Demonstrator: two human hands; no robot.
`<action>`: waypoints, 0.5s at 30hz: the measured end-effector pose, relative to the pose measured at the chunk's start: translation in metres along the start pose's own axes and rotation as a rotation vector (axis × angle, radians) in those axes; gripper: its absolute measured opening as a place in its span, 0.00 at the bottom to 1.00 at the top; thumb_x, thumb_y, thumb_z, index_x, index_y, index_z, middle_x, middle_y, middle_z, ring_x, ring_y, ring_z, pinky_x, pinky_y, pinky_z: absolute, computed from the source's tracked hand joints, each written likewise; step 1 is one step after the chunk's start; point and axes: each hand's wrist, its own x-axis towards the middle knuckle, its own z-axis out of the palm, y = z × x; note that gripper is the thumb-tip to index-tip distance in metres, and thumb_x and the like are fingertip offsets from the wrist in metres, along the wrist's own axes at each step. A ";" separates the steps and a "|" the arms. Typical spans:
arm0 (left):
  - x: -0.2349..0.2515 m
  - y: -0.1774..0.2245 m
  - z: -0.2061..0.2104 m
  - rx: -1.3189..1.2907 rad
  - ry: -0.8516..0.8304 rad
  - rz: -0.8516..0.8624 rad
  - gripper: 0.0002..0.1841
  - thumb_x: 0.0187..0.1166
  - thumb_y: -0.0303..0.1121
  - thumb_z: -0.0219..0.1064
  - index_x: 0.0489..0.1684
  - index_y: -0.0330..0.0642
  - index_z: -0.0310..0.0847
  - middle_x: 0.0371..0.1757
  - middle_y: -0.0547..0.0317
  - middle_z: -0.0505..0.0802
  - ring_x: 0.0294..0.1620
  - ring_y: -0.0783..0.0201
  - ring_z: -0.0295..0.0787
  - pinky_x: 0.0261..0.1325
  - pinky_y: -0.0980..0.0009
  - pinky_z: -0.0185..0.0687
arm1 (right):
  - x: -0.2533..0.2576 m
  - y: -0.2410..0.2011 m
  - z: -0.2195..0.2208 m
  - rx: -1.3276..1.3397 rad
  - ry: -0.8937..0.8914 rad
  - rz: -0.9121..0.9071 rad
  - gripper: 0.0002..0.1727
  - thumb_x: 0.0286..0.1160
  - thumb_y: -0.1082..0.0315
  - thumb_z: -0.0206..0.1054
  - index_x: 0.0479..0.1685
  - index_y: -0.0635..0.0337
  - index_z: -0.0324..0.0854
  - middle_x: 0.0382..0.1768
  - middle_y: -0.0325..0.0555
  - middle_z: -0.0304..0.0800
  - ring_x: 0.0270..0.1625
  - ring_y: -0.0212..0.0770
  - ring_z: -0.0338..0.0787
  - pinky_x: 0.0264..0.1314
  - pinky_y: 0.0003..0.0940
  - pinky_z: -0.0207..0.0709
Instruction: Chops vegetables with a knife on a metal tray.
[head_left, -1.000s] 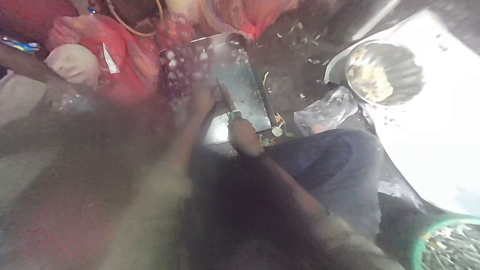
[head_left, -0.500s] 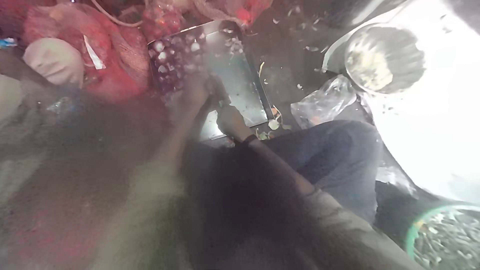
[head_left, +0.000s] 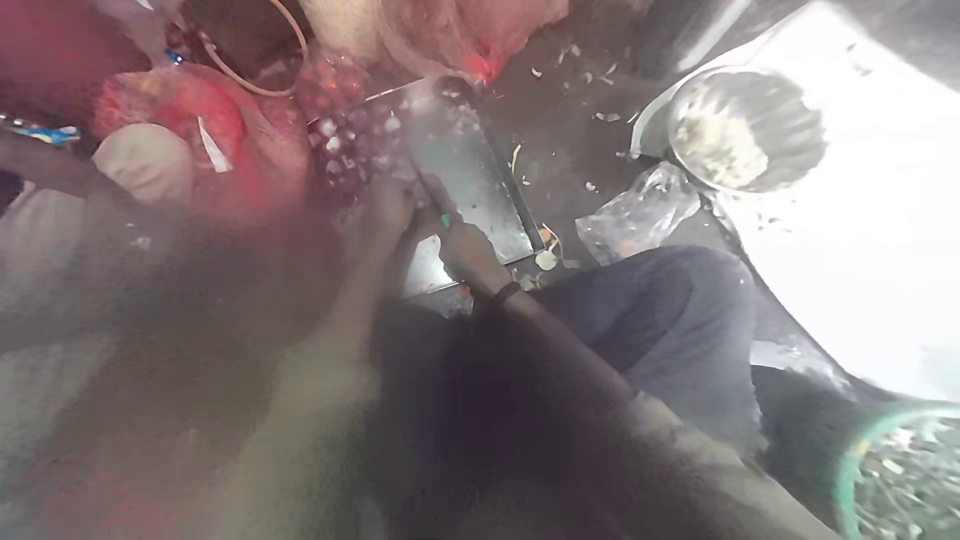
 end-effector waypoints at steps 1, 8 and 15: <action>0.001 0.001 0.000 -0.012 -0.004 0.000 0.11 0.78 0.37 0.72 0.51 0.44 0.95 0.54 0.43 0.95 0.62 0.42 0.91 0.70 0.38 0.81 | 0.003 0.000 0.001 -0.038 -0.001 -0.014 0.20 0.86 0.54 0.61 0.64 0.60 0.76 0.37 0.60 0.89 0.37 0.61 0.92 0.33 0.62 0.84; -0.001 -0.001 0.000 -0.057 -0.002 0.030 0.12 0.78 0.32 0.72 0.53 0.38 0.93 0.57 0.38 0.94 0.66 0.40 0.89 0.75 0.41 0.79 | -0.007 -0.001 0.005 0.022 -0.058 0.024 0.20 0.88 0.52 0.60 0.58 0.62 0.81 0.39 0.61 0.90 0.39 0.63 0.92 0.36 0.65 0.84; 0.006 0.000 0.000 -0.017 -0.043 0.016 0.14 0.77 0.35 0.74 0.55 0.38 0.92 0.60 0.37 0.93 0.68 0.38 0.87 0.76 0.39 0.77 | -0.007 0.003 0.013 0.006 -0.009 0.000 0.20 0.90 0.51 0.56 0.60 0.60 0.78 0.37 0.59 0.88 0.37 0.62 0.92 0.32 0.63 0.83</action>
